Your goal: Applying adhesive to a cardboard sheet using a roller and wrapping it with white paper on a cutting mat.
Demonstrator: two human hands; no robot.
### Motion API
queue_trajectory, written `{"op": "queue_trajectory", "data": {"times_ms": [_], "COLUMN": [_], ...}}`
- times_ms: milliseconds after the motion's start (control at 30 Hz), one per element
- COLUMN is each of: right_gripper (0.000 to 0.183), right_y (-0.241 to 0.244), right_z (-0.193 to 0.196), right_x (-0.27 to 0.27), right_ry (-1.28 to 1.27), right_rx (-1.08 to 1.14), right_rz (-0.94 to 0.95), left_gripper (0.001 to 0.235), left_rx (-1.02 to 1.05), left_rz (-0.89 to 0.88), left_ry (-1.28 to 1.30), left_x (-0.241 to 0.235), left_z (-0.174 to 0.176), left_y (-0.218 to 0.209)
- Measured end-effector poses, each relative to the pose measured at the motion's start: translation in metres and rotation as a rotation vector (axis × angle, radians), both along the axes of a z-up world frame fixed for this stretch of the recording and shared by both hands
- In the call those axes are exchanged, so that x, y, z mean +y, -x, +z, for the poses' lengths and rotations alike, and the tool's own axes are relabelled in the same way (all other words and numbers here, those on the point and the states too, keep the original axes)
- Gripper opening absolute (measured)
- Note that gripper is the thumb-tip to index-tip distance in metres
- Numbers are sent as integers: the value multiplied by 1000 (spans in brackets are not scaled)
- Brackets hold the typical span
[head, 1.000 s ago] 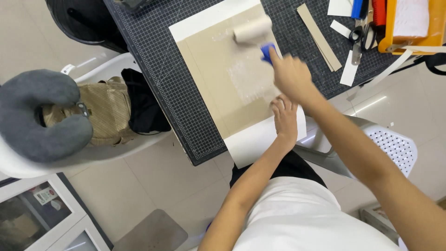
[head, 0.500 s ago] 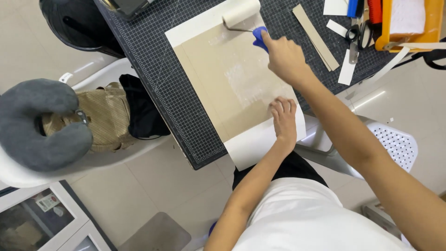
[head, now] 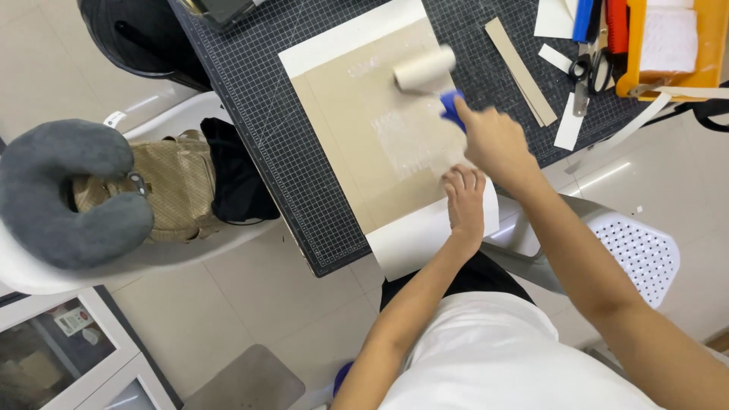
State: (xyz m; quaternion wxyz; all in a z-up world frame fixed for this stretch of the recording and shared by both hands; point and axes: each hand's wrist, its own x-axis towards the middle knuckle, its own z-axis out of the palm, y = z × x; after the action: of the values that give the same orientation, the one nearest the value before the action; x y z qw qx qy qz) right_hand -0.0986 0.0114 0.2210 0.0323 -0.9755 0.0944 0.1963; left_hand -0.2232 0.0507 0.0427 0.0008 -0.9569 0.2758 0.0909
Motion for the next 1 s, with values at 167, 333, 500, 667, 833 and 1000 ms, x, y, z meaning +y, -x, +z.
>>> {"op": "queue_trajectory", "data": {"times_ms": [167,333,500,667,833,1000], "right_gripper": [68,69,66,86,98,96], "right_y": [-51,-20,-49,47,172,204], "right_z": [-28,-9,-40,-61,-50,9], "right_x": [-10,-3,-13,-19,-19,-5], "right_ry": [-30,-54,-107,-73,80,21], "right_rx": [-118,-79,-97,11,91,373], "right_rz": [18,1,20,4,-18,-186], "left_gripper": [70,61,44,54,54,69], "left_rx": [-15,-41,-229,-152,-372,-183], "left_rz": [4,22,72,36,-73,-144], "left_ry": [14,46,-174,185,391,328], "left_x": [2,3,0,42,106,41], "left_z": [11,2,5,-25,-26,-16], "left_y": [-4,-2,5,10,-64,-186]}}
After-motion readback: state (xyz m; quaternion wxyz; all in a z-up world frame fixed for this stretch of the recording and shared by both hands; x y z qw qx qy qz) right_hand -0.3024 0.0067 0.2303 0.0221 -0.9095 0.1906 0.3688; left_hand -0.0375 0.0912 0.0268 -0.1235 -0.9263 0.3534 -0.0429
